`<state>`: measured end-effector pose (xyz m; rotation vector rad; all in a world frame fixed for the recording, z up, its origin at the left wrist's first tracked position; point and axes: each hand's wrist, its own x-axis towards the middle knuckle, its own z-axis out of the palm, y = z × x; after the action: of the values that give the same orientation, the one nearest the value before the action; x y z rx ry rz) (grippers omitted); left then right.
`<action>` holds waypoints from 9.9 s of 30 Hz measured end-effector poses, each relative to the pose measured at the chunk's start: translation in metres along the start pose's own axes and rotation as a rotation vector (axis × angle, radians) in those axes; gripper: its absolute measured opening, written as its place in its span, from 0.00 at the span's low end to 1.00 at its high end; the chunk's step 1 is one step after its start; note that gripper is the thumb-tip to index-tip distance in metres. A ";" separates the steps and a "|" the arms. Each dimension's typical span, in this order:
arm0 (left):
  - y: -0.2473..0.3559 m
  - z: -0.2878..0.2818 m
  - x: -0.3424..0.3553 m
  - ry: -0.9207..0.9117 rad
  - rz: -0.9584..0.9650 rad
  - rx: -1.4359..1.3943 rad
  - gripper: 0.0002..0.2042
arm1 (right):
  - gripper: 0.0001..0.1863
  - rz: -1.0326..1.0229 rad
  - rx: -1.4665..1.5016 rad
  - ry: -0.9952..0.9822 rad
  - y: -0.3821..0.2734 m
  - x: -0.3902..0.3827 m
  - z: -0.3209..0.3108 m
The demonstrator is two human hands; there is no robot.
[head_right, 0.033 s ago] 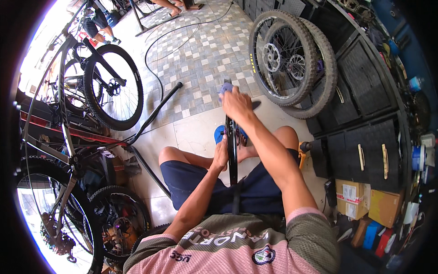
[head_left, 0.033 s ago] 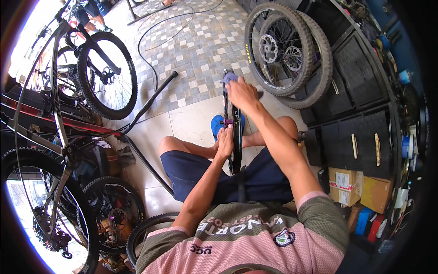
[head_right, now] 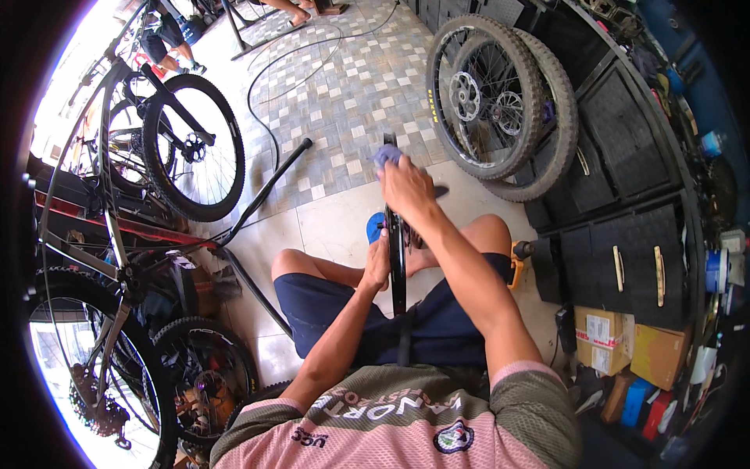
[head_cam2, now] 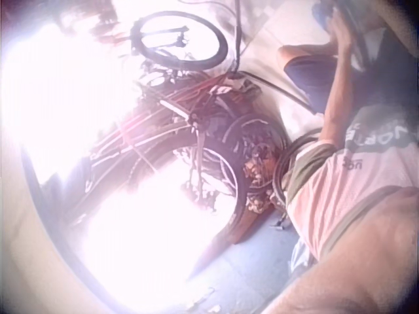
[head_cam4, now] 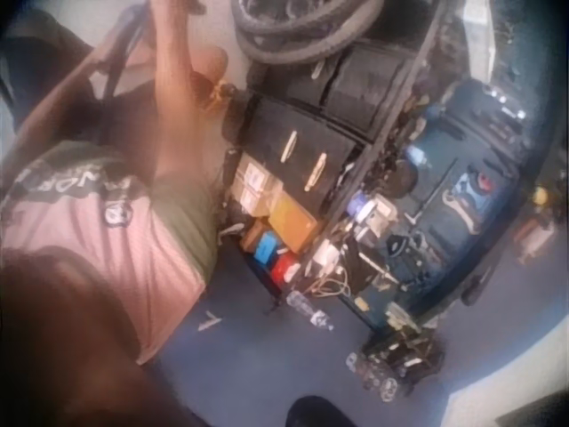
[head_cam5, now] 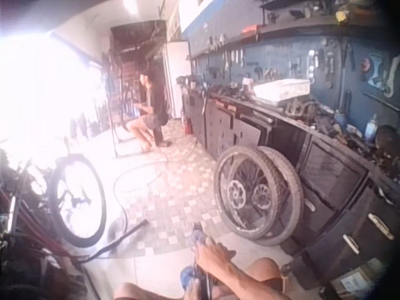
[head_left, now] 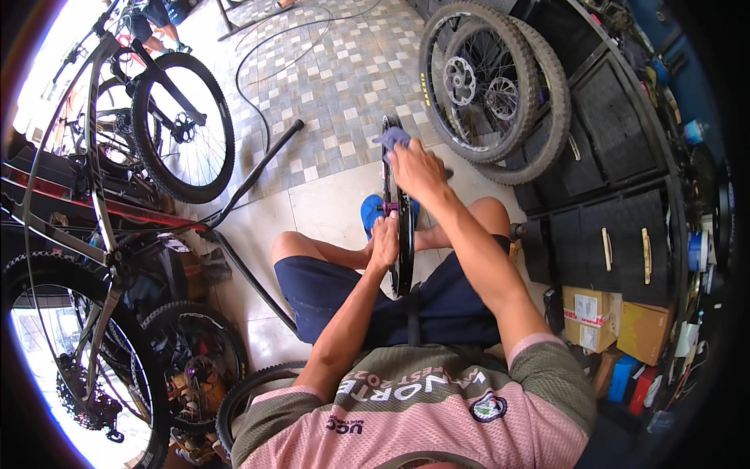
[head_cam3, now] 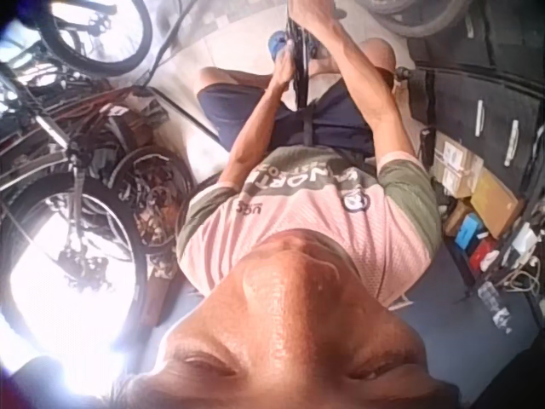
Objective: The person sits on the floor and cleans a bicycle wheel rim with a cloth. They then retrieve a roll of rim tape and scissors, cut a length of tape, and apply it to the inside of the rim.
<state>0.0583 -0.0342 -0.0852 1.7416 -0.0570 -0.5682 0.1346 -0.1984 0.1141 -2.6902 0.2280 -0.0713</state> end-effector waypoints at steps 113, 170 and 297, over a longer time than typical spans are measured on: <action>0.087 0.002 -0.012 -0.204 0.113 0.034 0.39 | 0.10 -0.133 0.183 0.183 0.055 -0.046 -0.016; 0.009 -0.026 -0.057 -0.194 0.172 -0.160 0.23 | 0.26 -0.002 0.017 -0.130 0.040 0.078 -0.022; 0.089 -0.014 -0.033 -0.280 -0.101 -0.377 0.30 | 0.27 -0.016 0.034 0.154 0.074 0.035 -0.027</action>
<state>0.0582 -0.0328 0.0108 1.2965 -0.0551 -0.8378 0.1562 -0.2815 0.1071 -2.6544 0.2495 -0.2859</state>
